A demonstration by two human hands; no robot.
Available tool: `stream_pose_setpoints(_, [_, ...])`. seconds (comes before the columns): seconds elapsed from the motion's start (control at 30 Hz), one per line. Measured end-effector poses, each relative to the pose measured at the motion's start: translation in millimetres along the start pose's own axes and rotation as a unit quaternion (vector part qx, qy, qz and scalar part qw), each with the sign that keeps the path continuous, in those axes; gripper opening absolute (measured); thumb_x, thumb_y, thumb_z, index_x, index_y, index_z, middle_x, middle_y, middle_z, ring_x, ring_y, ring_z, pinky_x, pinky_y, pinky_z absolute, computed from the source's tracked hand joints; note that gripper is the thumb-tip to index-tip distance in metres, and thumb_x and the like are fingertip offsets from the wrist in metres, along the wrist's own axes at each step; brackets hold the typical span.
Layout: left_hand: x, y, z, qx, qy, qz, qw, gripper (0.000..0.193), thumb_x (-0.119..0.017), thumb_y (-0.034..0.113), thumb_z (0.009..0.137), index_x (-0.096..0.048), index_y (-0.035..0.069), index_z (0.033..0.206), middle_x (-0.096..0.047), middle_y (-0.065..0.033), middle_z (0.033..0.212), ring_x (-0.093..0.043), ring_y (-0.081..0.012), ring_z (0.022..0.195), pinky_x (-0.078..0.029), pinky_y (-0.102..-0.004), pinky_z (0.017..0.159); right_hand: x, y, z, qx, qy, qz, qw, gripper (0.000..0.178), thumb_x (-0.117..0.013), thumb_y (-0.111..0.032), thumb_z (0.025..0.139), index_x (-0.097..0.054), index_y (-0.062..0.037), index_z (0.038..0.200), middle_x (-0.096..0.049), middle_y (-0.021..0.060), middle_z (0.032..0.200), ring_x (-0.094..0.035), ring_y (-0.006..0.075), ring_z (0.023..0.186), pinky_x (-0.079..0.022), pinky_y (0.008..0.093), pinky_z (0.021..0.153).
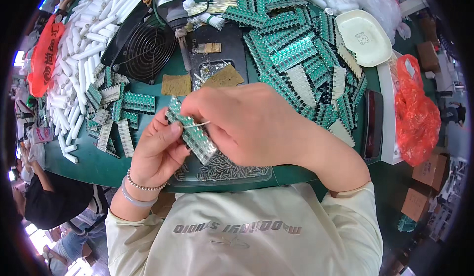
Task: The person assembles electronic components by taking small metal pins from a tray, inserting them into circuit board strips by hand, and placing the assembled boards onto the table.
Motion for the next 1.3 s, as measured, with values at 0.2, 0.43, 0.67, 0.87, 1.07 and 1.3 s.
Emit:
stream_pose_setpoints(0.2, [11, 25, 8, -0.058, 0.052, 0.071, 0.994, 0.005, -0.053, 0.002, 0.085, -0.049, 0.002, 0.088, -0.061, -0.0067, 0.086, -0.062, -0.0104, 0.074, -0.055, -0.0198, 0.062, 12, 24, 5, 0.015, -0.028, 0.024, 0.999, 0.010, -0.060, 0.000, 0.074, -0.062, -0.0016, 0.083, -0.053, 0.0061, 0.072, -0.052, 0.0191, 0.064, -0.041, 0.0270, 0.056])
stream_pose_setpoints(0.43, [14, 34, 26, -0.085, 0.118, 0.169, 0.975, 0.010, -0.056, 0.002, 0.083, -0.046, 0.004, 0.081, -0.059, -0.0034, 0.078, -0.058, -0.0059, 0.067, -0.053, -0.0169, 0.058, 6, 33, 2, -0.086, 0.016, -0.018, 0.996, 0.009, -0.061, -0.003, 0.075, -0.061, -0.0027, 0.083, -0.051, 0.0039, 0.070, -0.049, 0.0146, 0.060, -0.039, 0.0242, 0.053])
stream_pose_setpoints(0.67, [7, 35, 33, -0.098, 0.111, 0.179, 0.973, 0.011, -0.057, 0.001, 0.083, -0.046, 0.004, 0.080, -0.058, -0.0025, 0.076, -0.057, -0.0050, 0.064, -0.052, -0.0165, 0.056, 4, 25, 7, -0.026, 0.073, -0.079, 0.994, 0.012, -0.064, -0.001, 0.069, -0.060, -0.0028, 0.080, -0.063, 0.0083, 0.083, -0.061, 0.0183, 0.067, -0.049, 0.0246, 0.058])
stream_pose_setpoints(0.87, [6, 35, 36, -0.098, 0.109, 0.167, 0.975, 0.012, -0.057, 0.000, 0.082, -0.046, 0.004, 0.079, -0.058, -0.0031, 0.076, -0.058, -0.0057, 0.065, -0.052, -0.0167, 0.056, 1, 27, 7, -0.043, 0.071, -0.109, 0.991, 0.014, -0.065, 0.001, 0.067, -0.061, -0.0032, 0.080, -0.064, 0.0083, 0.083, -0.062, 0.0190, 0.068, -0.050, 0.0261, 0.058])
stream_pose_setpoints(1.07, [6, 35, 37, -0.095, 0.089, 0.156, 0.979, 0.006, -0.055, 0.001, 0.083, -0.050, 0.005, 0.082, -0.060, -0.0040, 0.079, -0.059, -0.0068, 0.066, -0.054, -0.0175, 0.057, 4, 24, 11, -0.030, 0.080, -0.117, 0.990, 0.014, -0.066, 0.002, 0.066, -0.061, -0.0036, 0.078, -0.064, 0.0085, 0.081, -0.062, 0.0198, 0.069, -0.050, 0.0262, 0.059])
stream_pose_setpoints(1.3, [3, 38, 37, -0.085, 0.101, 0.147, 0.980, 0.013, -0.056, -0.001, 0.082, -0.046, 0.005, 0.077, -0.058, -0.0042, 0.077, -0.058, -0.0070, 0.066, -0.054, -0.0191, 0.058, 6, 22, 12, -0.025, 0.087, -0.126, 0.988, 0.014, -0.066, 0.002, 0.066, -0.061, -0.0039, 0.077, -0.064, 0.0079, 0.079, -0.062, 0.0201, 0.070, -0.050, 0.0269, 0.060])
Point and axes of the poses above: each hand's wrist, its own z-axis towards the middle knuckle, its own x-axis out of the back of the hand, y = z × x, the point moved 7 cm from there along z, towards the middle knuckle
